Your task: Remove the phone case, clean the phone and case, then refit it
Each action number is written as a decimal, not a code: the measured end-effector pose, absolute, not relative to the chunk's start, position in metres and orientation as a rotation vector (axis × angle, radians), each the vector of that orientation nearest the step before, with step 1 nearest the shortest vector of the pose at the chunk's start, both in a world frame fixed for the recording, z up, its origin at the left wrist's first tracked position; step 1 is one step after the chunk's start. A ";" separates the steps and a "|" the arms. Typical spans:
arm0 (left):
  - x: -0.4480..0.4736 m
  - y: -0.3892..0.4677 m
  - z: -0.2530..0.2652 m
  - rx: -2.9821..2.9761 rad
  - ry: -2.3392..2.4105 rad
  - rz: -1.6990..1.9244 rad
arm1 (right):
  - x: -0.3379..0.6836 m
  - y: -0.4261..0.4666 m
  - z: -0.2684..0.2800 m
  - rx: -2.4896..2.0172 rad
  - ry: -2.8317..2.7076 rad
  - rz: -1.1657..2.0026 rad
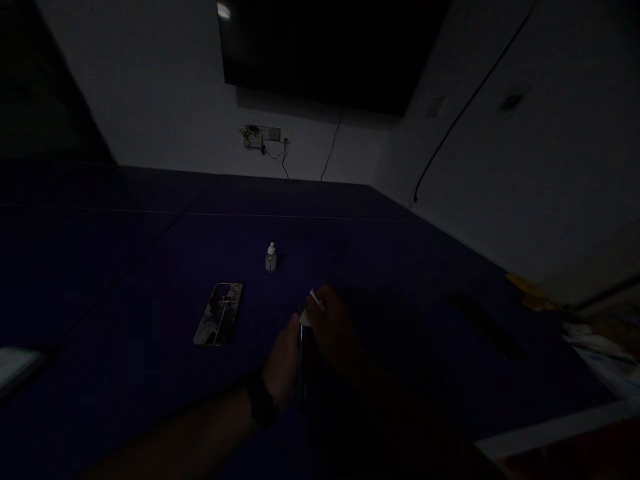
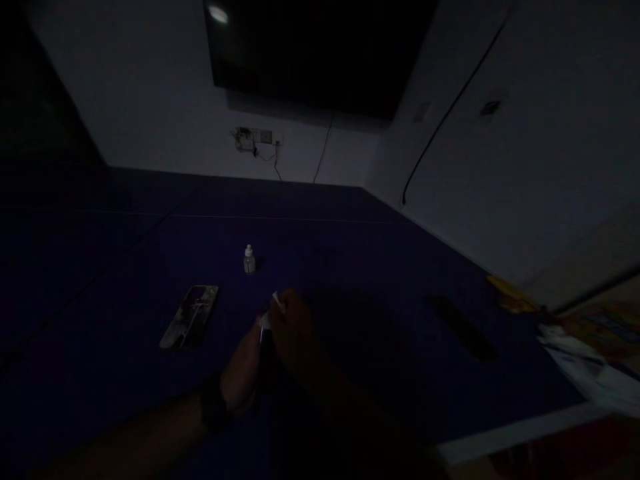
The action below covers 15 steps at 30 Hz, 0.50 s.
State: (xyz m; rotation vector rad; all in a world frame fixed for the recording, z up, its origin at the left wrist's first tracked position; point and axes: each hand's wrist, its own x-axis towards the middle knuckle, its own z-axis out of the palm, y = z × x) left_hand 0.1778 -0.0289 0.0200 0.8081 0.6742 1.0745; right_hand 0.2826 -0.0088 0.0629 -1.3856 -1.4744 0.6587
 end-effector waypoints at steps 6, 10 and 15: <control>0.177 -0.031 0.022 0.687 0.690 1.066 | 0.276 -0.002 0.062 -1.370 -1.520 0.610; 0.175 -0.030 0.020 0.624 0.681 1.090 | 0.272 -0.019 0.055 -1.416 -1.608 0.621; 0.173 -0.030 0.020 0.610 0.696 1.079 | 0.269 -0.049 0.043 -1.519 -1.705 0.632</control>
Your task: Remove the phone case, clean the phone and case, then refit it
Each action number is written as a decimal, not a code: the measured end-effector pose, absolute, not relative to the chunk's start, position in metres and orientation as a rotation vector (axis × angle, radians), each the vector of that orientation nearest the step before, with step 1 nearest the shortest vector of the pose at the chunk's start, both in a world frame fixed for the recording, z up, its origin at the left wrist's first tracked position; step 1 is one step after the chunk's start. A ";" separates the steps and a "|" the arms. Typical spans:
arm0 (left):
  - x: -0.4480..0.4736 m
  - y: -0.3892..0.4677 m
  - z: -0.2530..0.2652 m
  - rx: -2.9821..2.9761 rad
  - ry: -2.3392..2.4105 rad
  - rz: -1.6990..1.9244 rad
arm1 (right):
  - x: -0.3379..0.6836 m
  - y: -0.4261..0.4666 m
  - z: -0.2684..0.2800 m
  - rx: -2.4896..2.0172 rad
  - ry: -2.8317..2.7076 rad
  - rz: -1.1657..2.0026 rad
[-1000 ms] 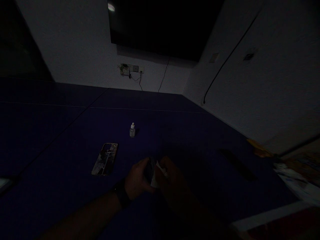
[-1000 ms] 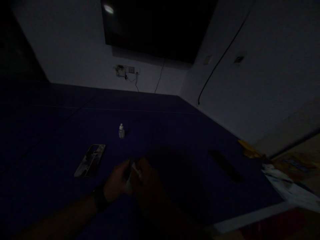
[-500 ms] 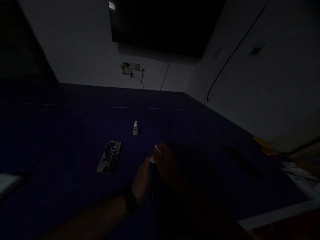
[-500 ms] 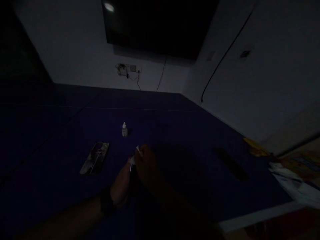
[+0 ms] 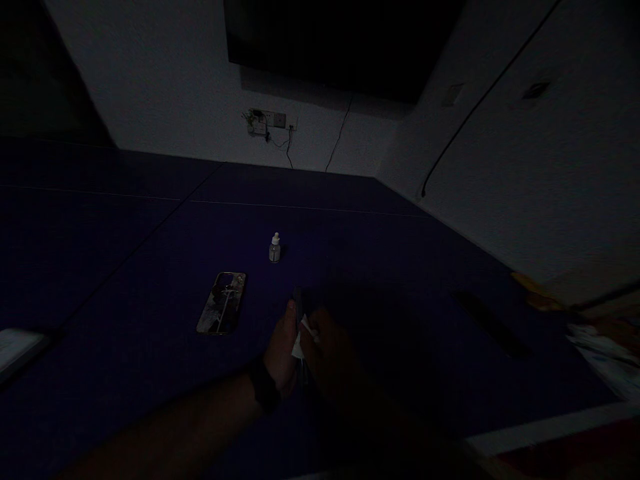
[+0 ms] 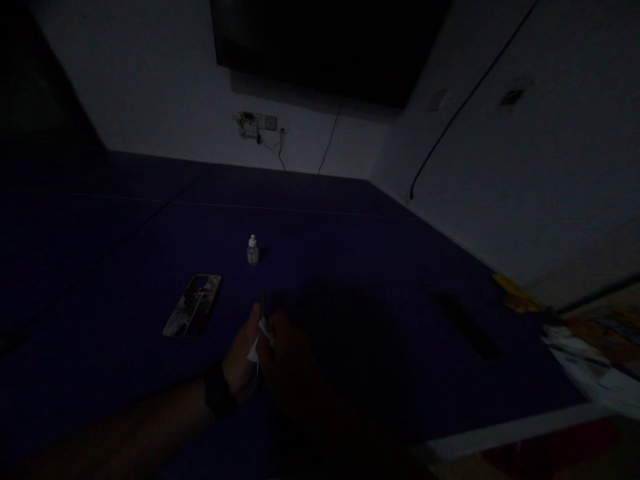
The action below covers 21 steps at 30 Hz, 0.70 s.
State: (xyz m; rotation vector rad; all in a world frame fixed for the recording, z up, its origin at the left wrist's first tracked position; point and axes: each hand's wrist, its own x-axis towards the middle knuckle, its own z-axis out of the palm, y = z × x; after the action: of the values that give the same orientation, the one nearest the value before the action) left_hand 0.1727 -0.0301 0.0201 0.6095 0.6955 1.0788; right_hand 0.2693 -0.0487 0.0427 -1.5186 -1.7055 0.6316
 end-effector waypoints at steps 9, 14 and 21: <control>0.179 -0.032 0.024 0.705 0.708 1.115 | 0.266 0.001 0.071 -1.521 -1.737 0.423; 0.176 -0.029 0.024 0.717 0.704 1.094 | 0.265 -0.001 0.071 -1.527 -1.744 0.423; 0.172 -0.031 0.021 0.654 0.718 1.074 | 0.267 -0.058 0.050 -1.586 -1.790 0.580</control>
State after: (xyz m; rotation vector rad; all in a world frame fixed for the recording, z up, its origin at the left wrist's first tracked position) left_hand 0.1724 -0.0313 0.0210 0.6543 0.7178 1.0744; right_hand 0.2669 -0.0577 0.0501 -1.5859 -1.7897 0.5797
